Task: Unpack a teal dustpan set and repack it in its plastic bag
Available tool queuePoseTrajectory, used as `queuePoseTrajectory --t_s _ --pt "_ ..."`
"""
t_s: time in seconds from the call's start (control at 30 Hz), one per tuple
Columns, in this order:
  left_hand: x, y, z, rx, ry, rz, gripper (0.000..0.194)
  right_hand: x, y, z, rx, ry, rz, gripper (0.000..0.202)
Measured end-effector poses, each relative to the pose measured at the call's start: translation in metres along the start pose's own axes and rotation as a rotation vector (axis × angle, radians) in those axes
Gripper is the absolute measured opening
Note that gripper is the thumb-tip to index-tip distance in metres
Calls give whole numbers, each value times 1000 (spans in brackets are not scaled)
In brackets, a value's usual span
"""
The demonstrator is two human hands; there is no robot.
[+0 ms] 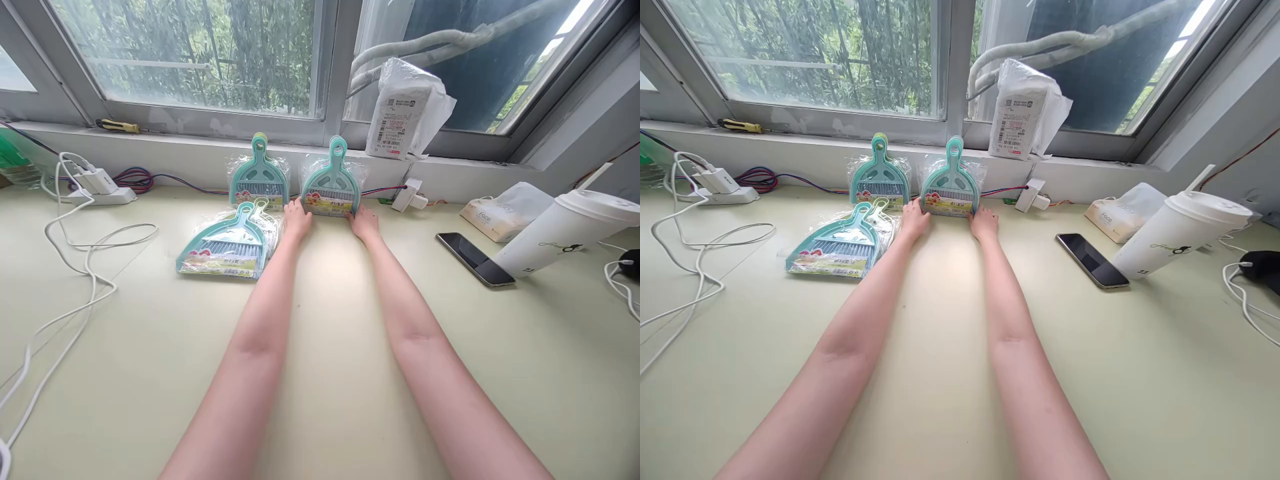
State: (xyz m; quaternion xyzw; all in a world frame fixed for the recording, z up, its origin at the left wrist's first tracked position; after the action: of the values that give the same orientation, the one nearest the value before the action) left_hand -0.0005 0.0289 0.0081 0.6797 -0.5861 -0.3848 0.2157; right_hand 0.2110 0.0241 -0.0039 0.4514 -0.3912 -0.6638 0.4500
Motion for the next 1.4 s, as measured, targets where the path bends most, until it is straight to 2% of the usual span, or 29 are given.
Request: queuePoseTrajectory --t_s 0.47,0.57,0.73,0.83,0.97,1.07,1.17,1.3,1.4 --pt "4 1 1 74 -10 -50 64 -1 -2 -2 -7 9 -4 50" --pt "8 2 0 72 1 -57 69 2 -1 -2 -28 -7 -5 59" --pt "16 4 4 97 29 -47 79 14 0 1 -30 -63 9 87" --pt "23 5 5 132 21 -42 83 26 -1 3 -34 -82 38 90" --pt "41 8 4 83 -13 -15 87 45 0 5 -20 -82 98 81" --pt "58 12 1 36 -56 39 82 63 4 4 -9 -73 132 76" --pt "78 16 -1 -68 -118 91 70 83 9 3 3 -46 156 72" --pt "107 24 -6 -223 -242 88 43 110 16 2 8 -12 173 66" --pt "131 33 -13 -298 -304 69 38 131 21 0 7 -17 184 65"
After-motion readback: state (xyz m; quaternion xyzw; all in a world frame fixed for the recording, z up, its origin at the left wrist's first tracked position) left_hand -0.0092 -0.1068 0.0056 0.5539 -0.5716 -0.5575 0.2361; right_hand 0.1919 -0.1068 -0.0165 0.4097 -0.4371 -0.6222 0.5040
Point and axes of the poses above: each hand's wrist, its own x-axis away from the middle knuckle, its own y-axis out of the back of the hand, z = x × y, the point moved 3 cm from there along -x, towards the middle knuckle, and after that the axes turned 1 degree about x, right-handed, at the moved point
